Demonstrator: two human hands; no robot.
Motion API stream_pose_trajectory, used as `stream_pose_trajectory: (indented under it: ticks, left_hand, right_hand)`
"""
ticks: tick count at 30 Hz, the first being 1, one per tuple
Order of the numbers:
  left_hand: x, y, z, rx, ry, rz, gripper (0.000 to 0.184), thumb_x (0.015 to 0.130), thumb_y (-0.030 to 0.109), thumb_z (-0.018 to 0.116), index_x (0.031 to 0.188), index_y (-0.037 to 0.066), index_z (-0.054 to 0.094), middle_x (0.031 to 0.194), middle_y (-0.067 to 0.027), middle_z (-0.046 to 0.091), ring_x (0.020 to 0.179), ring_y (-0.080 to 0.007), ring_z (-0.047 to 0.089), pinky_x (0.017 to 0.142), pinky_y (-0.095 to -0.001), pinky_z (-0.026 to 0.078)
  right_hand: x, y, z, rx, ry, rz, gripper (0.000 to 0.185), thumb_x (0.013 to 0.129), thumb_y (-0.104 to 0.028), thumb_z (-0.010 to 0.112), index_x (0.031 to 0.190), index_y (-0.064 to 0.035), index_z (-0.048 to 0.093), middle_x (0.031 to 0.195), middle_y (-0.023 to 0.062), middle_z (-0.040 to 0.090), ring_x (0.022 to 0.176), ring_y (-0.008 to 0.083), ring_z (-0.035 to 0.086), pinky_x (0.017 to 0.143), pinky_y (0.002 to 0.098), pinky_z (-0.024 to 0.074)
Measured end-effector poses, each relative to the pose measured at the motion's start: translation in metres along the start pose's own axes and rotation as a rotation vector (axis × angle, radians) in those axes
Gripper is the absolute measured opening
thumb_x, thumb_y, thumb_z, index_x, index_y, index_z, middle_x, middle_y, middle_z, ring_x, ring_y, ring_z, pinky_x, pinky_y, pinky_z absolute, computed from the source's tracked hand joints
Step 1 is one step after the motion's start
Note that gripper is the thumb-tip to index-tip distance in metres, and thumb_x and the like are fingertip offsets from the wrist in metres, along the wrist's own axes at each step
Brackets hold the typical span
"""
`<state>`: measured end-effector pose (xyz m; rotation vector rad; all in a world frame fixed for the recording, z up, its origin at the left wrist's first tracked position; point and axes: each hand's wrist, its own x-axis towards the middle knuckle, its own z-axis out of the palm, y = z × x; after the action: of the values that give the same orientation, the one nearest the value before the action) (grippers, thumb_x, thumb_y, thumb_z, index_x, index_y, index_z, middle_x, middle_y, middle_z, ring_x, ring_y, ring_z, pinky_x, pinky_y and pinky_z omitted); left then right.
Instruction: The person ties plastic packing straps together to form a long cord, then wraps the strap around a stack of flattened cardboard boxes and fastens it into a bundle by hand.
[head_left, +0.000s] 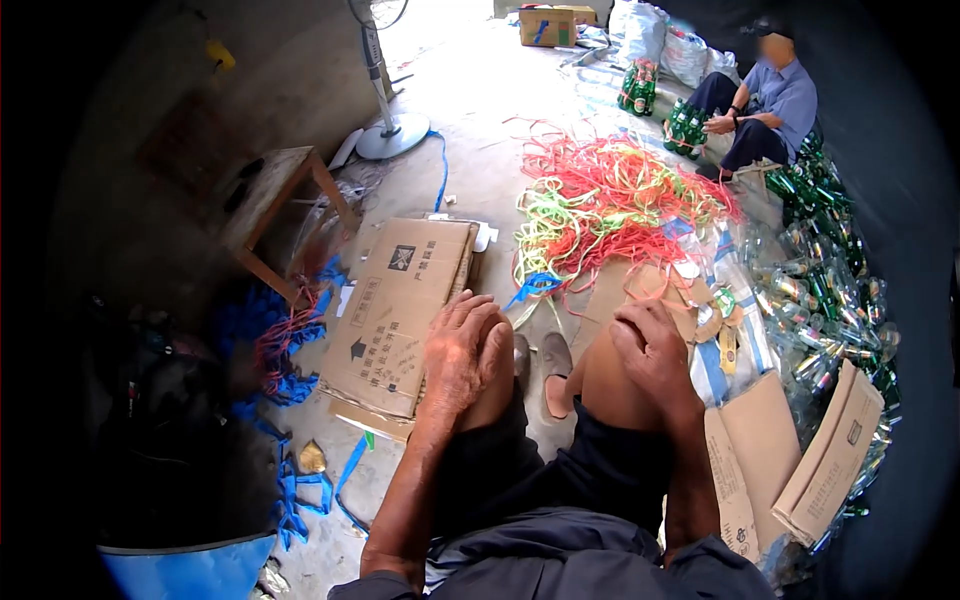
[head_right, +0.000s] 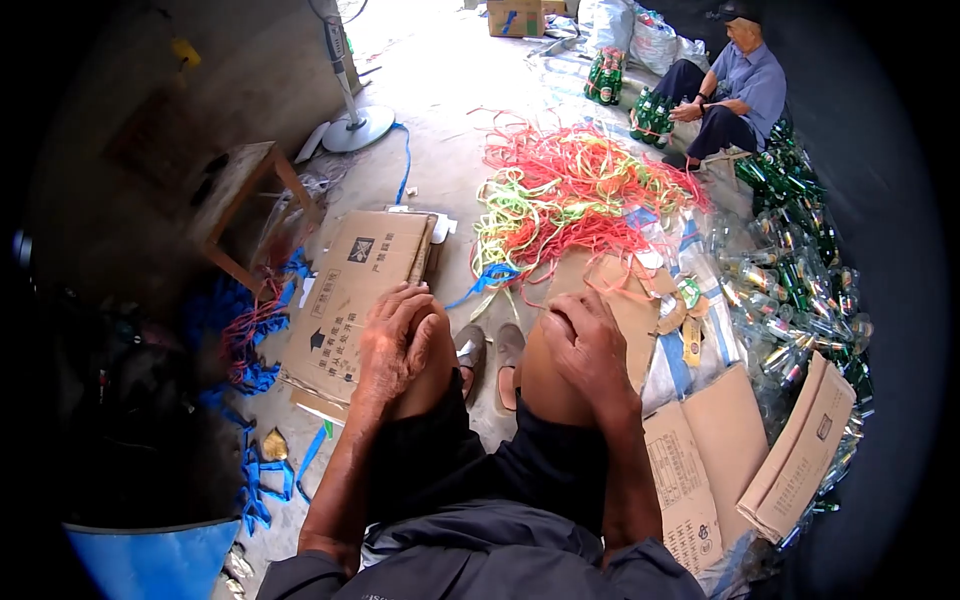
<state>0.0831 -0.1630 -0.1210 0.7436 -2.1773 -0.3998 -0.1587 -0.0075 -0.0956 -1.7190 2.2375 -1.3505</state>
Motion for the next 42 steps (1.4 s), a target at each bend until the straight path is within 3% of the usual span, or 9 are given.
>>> stream_pose_trajectory:
  ticks: [5, 26, 29, 31, 35, 38, 40, 42]
  left_hand:
    - [0.001, 0.005, -0.005, 0.000, -0.010, -0.033, 0.026, 0.095, 0.017, 0.070, 0.116, 0.003, 0.073, 0.126, -0.0156, 0.071, 0.127, -0.0392, 0.061, 0.109, -0.0463, 0.048]
    - [-0.004, 0.033, 0.000, -0.160, -0.076, -0.061, 0.022, 0.097, 0.011, 0.068, 0.115, -0.001, 0.072, 0.122, -0.0172, 0.072, 0.124, -0.0372, 0.063, 0.109, -0.0417, 0.048]
    - [-0.003, 0.048, -0.007, -0.229, -0.101, -0.099, 0.020, 0.100, 0.011, 0.066, 0.116, -0.001, 0.073, 0.123, -0.0167, 0.073, 0.127, -0.0327, 0.063, 0.111, -0.0399, 0.045]
    - [0.000, 0.058, -0.014, -0.273, -0.127, -0.138, 0.021, 0.103, 0.011, 0.065, 0.118, -0.001, 0.073, 0.124, -0.0156, 0.073, 0.127, -0.0291, 0.064, 0.112, -0.0386, 0.044]
    - [0.005, 0.064, -0.031, -0.498, -0.105, -0.371, 0.024, 0.105, 0.015, 0.064, 0.119, -0.002, 0.074, 0.124, -0.0141, 0.074, 0.118, -0.0200, 0.066, 0.108, -0.0329, 0.046]
    - [0.009, 0.048, -0.045, -0.471, -0.076, -0.470, 0.031, 0.108, 0.022, 0.059, 0.124, 0.000, 0.074, 0.125, -0.0126, 0.074, 0.118, -0.0200, 0.065, 0.108, -0.0335, 0.047]
    - [0.008, 0.040, -0.056, -0.508, -0.154, -0.534, 0.050, 0.109, 0.043, 0.052, 0.130, 0.002, 0.070, 0.131, -0.0136, 0.070, 0.122, -0.0226, 0.063, 0.109, -0.0372, 0.047]
    - [0.009, 0.045, -0.067, -0.617, -0.145, -0.602, 0.059, 0.107, 0.051, 0.051, 0.132, 0.000, 0.068, 0.133, -0.0160, 0.068, 0.121, -0.0244, 0.064, 0.109, -0.0384, 0.047]
  right_hand:
    - [0.010, 0.021, 0.038, -0.017, -0.017, 0.025, 0.014, 0.091, -0.015, 0.068, 0.102, -0.0066, 0.070, 0.103, 0.0118, 0.068, 0.101, 0.0354, 0.065, 0.088, 0.0448, 0.0529]
    - [0.016, 0.054, 0.041, 0.060, 0.015, 0.041, 0.019, 0.092, -0.021, 0.068, 0.101, -0.0061, 0.074, 0.100, 0.0134, 0.070, 0.097, 0.0335, 0.069, 0.087, 0.0421, 0.0541]
    - [0.014, 0.057, 0.041, 0.061, -0.015, 0.031, 0.021, 0.094, -0.022, 0.067, 0.105, -0.0046, 0.074, 0.103, 0.0138, 0.072, 0.097, 0.0326, 0.071, 0.086, 0.0398, 0.0545]
    - [0.012, 0.058, 0.042, 0.075, 0.004, 0.054, 0.022, 0.092, -0.025, 0.065, 0.101, -0.0066, 0.074, 0.103, 0.0142, 0.070, 0.098, 0.0350, 0.069, 0.087, 0.0437, 0.0543]
    - [0.010, 0.063, 0.041, 0.082, 0.019, 0.054, 0.026, 0.091, -0.029, 0.064, 0.100, -0.0075, 0.075, 0.103, 0.0153, 0.070, 0.098, 0.0370, 0.068, 0.087, 0.0464, 0.0544]
    - [0.011, 0.067, 0.042, 0.092, 0.028, 0.035, 0.026, 0.092, -0.029, 0.063, 0.101, -0.0076, 0.074, 0.101, 0.0155, 0.070, 0.098, 0.0371, 0.068, 0.086, 0.0467, 0.0546]
    - [0.012, 0.068, 0.043, 0.099, 0.027, 0.034, 0.026, 0.092, -0.029, 0.062, 0.101, -0.0077, 0.074, 0.100, 0.0153, 0.070, 0.097, 0.0369, 0.068, 0.086, 0.0469, 0.0547]
    - [0.013, 0.067, 0.042, 0.090, 0.029, 0.008, 0.026, 0.093, -0.030, 0.062, 0.100, -0.0081, 0.075, 0.099, 0.0147, 0.070, 0.096, 0.0365, 0.068, 0.085, 0.0469, 0.0547]
